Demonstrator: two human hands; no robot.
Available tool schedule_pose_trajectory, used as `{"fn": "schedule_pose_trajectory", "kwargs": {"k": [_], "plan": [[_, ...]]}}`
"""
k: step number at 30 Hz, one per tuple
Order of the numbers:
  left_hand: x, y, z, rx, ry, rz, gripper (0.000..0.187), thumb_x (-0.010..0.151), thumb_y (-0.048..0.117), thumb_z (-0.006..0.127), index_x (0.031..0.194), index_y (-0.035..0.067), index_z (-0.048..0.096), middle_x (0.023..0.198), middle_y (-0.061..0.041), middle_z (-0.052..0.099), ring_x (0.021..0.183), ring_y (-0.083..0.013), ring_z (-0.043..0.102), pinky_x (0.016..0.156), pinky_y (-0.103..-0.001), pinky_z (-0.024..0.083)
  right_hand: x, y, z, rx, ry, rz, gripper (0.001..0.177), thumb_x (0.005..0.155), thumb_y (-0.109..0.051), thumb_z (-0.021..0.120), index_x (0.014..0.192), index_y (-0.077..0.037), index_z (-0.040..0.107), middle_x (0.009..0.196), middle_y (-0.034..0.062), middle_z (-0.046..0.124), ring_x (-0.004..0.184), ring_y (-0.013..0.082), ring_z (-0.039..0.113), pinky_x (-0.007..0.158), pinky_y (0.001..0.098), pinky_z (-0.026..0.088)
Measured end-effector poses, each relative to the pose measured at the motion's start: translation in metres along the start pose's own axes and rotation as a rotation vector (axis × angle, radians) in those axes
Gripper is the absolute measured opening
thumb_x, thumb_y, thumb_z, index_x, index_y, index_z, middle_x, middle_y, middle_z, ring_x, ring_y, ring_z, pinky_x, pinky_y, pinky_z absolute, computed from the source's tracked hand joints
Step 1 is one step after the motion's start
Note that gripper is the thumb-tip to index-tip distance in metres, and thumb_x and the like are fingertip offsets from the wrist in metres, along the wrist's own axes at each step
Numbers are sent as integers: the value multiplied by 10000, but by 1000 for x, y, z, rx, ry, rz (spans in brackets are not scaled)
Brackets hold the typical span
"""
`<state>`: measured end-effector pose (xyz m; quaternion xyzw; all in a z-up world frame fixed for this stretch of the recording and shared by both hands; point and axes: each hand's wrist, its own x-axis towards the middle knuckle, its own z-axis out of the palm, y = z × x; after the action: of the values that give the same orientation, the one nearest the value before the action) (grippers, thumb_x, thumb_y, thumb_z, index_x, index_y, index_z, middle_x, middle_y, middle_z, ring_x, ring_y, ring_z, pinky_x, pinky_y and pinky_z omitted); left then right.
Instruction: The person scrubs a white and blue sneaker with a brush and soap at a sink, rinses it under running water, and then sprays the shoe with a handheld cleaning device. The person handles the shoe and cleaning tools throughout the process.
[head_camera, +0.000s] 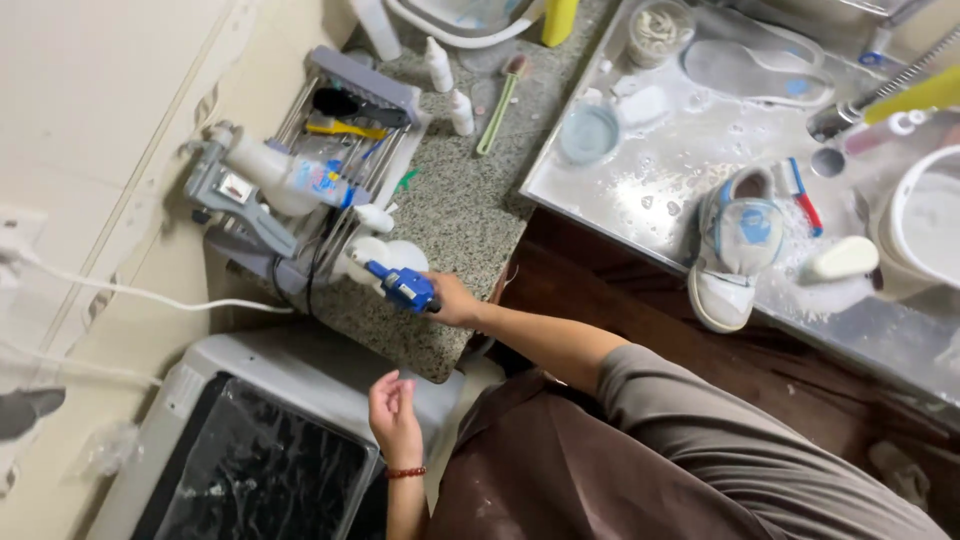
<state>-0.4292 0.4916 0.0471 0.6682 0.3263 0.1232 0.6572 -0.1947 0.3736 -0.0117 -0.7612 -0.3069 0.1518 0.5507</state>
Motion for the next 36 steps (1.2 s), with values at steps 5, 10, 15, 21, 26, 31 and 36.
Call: {"fn": "schedule_pose_trajectory", "kwargs": {"k": [5,10,15,21,26,31,36], "plan": [[21,11,1,37,-84,6,264,985,63,624,1234,-17,582,1005,-87,680,912,-136,665,835,-259,548,-69,-12,-43,300,-24,284,319,797,-132,764,1081,-26,664,885,109,697,806,193,644,767,350,536],[61,26,49,34,-212,56,225,995,47,608,1210,-19,595,1019,-90,685,910,-148,669,844,-271,557,-175,-95,-151,530,182,198,252,816,-18,704,1064,-39,672,882,-8,682,799,67,598,742,265,535],[94,28,152,-9,-547,169,217,982,77,652,1178,-14,625,1025,-79,690,930,-145,673,854,-277,563,-297,-155,-211,168,594,393,191,800,-33,780,969,-48,691,814,11,697,726,86,629,676,265,544],[42,56,316,319,-886,317,241,924,127,732,1154,57,710,980,-58,765,891,-141,729,819,-299,584,-419,-160,-203,14,983,754,218,766,-11,774,976,-42,724,830,32,764,724,114,714,620,290,581],[15,-2,472,151,-1004,194,523,853,154,813,1291,-11,580,1040,-76,716,917,-149,698,834,-300,580,-462,-152,-213,9,1017,730,214,774,13,767,980,-29,723,845,44,751,747,115,705,648,286,569],[-16,37,526,90,-947,9,456,842,147,827,1214,-48,649,1001,-91,763,886,-143,708,808,-296,579,-471,-156,-250,78,1004,760,181,767,-1,793,938,-17,734,807,49,760,680,141,701,601,312,559],[-8,28,526,-226,-1155,11,245,958,62,728,1177,-39,684,1081,-60,746,954,-111,679,879,-267,557,-457,-164,-285,-71,911,655,218,772,-34,819,971,-23,730,808,45,742,691,127,687,633,296,559]]}}
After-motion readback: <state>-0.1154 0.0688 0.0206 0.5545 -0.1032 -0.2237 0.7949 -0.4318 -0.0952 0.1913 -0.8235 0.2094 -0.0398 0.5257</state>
